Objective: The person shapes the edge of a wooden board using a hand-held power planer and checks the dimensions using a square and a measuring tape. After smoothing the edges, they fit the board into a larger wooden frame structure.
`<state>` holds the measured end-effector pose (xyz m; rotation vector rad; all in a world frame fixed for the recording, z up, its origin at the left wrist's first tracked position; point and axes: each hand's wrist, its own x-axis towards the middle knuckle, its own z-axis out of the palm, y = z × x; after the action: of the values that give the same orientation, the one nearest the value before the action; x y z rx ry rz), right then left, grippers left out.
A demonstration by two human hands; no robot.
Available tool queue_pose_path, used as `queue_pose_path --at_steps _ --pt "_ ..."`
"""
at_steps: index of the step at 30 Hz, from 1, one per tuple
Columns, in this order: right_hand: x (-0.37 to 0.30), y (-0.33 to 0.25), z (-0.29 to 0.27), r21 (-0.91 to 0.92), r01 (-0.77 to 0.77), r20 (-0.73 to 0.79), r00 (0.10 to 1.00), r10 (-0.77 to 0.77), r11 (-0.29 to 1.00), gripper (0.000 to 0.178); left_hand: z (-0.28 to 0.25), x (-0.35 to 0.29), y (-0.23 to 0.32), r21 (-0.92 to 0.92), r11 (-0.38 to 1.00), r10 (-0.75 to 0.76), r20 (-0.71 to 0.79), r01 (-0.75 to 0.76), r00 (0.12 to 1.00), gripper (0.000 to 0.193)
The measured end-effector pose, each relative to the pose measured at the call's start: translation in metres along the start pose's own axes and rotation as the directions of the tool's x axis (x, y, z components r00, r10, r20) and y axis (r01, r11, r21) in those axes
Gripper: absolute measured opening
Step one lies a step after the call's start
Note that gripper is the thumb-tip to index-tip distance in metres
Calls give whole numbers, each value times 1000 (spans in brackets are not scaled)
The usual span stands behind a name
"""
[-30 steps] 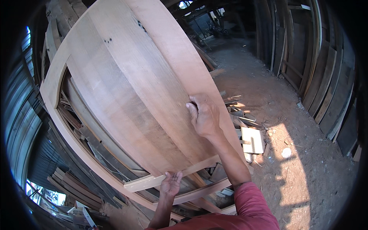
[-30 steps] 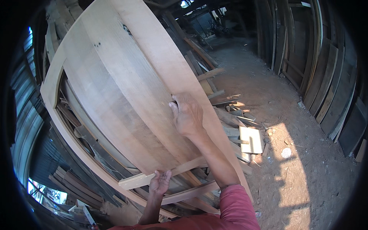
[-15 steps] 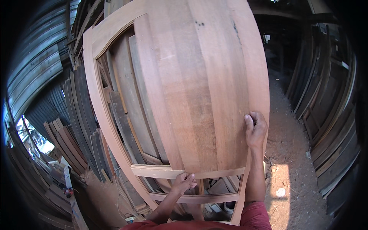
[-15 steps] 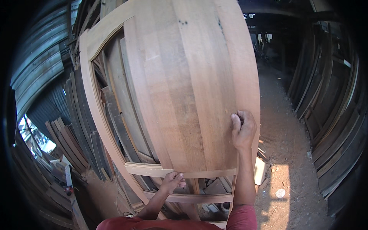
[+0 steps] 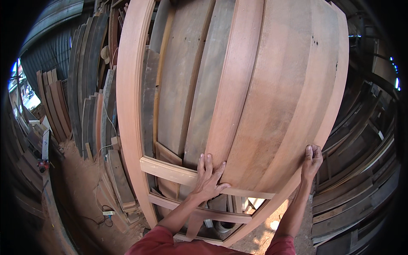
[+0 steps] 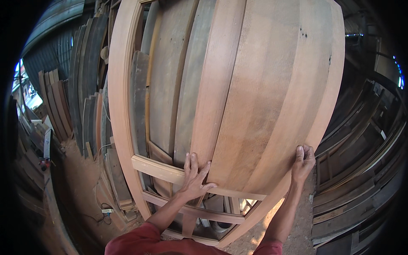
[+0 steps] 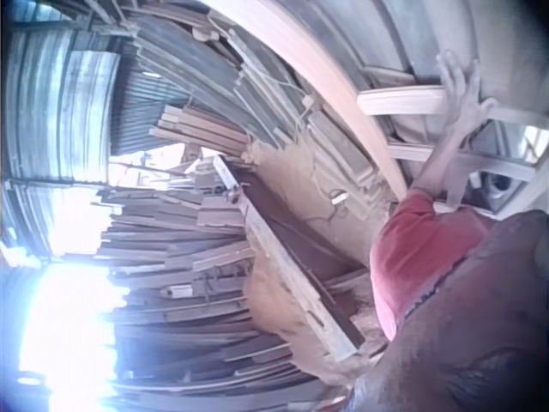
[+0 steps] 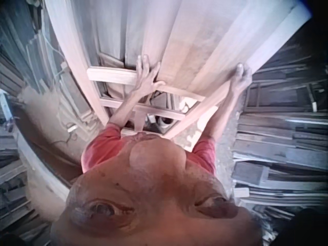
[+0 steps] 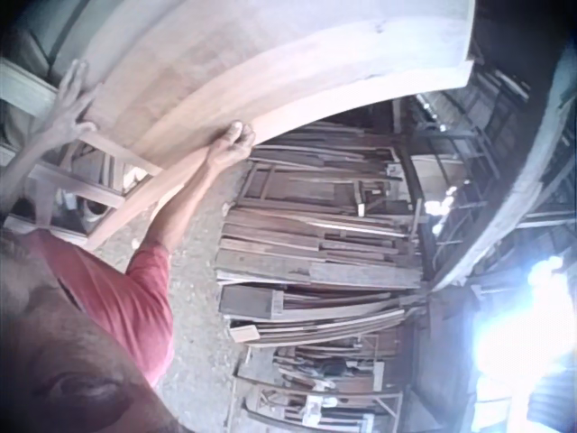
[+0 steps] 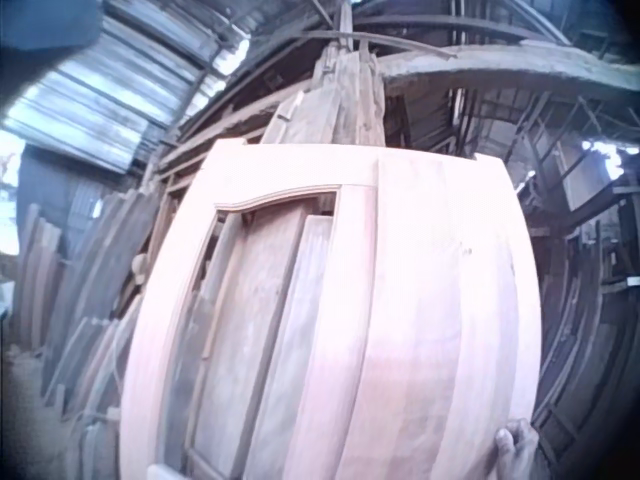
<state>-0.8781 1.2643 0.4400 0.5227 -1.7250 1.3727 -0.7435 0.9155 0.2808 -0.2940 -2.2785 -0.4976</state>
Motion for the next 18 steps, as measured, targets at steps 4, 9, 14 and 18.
queue_pose_path --at_steps 4,9,14,18 --pt "-1 10 -2 -13 -27 -47 999 27 1000 18 1 3 -2 -5 1000 27 6 -27 1000 104" --pt "-2 11 5 85 -75 -100 991 84 994 16 4 5 -4 2 999 40 15 -40 999 105" --pt "-2 0 9 31 -78 -97 992 80 997 15 6 3 -6 -2 999 52 -2 -52 999 104" --pt "-1 -7 7 16 -81 -62 995 82 997 17 6 1 -6 -4 999 49 -1 -49 999 103"
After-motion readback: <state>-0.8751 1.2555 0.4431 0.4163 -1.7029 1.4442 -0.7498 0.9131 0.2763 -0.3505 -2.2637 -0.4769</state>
